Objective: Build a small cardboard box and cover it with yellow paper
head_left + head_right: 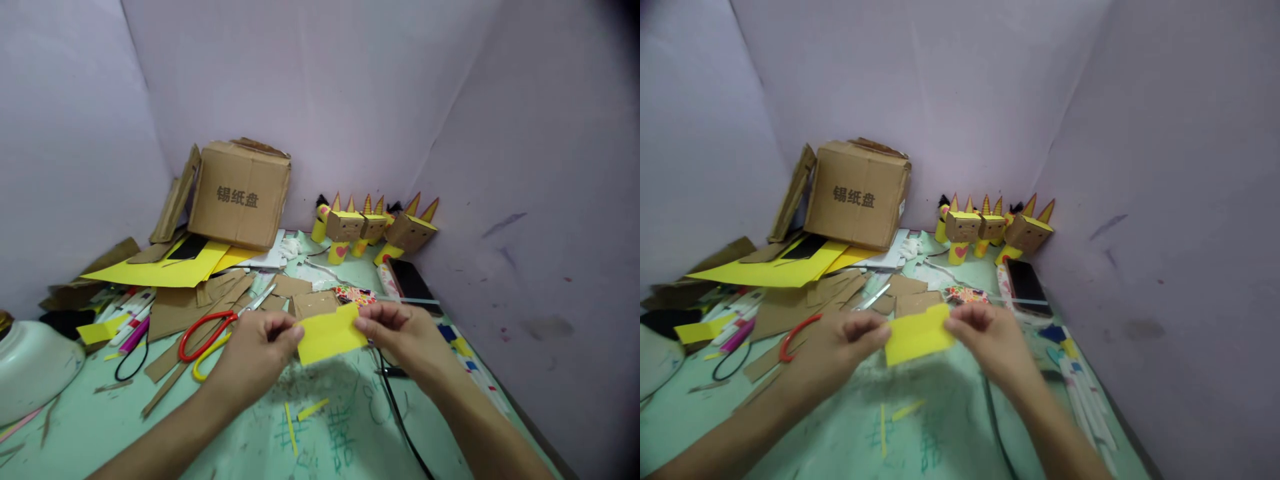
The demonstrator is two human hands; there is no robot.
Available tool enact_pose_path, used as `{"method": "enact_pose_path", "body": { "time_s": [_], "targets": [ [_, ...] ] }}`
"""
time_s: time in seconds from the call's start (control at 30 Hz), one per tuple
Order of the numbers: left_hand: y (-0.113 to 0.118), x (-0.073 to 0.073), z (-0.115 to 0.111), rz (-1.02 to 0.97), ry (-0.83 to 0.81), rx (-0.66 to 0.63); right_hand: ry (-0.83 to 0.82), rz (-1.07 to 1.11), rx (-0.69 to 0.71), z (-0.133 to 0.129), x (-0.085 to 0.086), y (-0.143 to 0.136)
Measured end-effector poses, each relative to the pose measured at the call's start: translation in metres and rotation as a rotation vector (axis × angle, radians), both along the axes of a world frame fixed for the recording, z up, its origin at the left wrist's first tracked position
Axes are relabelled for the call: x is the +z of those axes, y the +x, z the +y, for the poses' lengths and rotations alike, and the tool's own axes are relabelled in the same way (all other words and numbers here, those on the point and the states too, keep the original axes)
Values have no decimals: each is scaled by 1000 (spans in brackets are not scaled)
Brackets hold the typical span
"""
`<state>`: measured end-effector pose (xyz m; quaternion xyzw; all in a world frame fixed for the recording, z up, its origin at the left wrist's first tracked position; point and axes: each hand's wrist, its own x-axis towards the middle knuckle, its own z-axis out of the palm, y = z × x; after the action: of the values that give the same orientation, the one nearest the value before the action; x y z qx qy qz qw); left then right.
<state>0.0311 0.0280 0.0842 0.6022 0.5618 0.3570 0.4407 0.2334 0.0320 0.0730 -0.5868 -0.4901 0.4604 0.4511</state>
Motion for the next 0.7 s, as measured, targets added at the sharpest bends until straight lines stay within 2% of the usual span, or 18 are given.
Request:
{"method": "enact_pose_path", "body": {
  "time_s": [0.07, 0.13, 0.27, 0.4, 0.53, 0.7],
  "targets": [
    [8, 9, 14, 17, 20, 89, 25, -11, -12, 16, 5, 1],
    [15, 13, 26, 26, 13, 164, 31, -6, -23, 28, 5, 1],
    [20, 4, 42, 3, -14, 202, -15, 56, -35, 43, -6, 0],
    [18, -5, 46, 4, -51, 229, -50, 97, -22, 50, -16, 2],
    [17, -5, 47, 23, -46, 261, -114, 100, -20, 54, -20, 6],
    [17, -6, 47, 74, -64, 276, -114, 91, 10, 55, -21, 5]
  ]
}}
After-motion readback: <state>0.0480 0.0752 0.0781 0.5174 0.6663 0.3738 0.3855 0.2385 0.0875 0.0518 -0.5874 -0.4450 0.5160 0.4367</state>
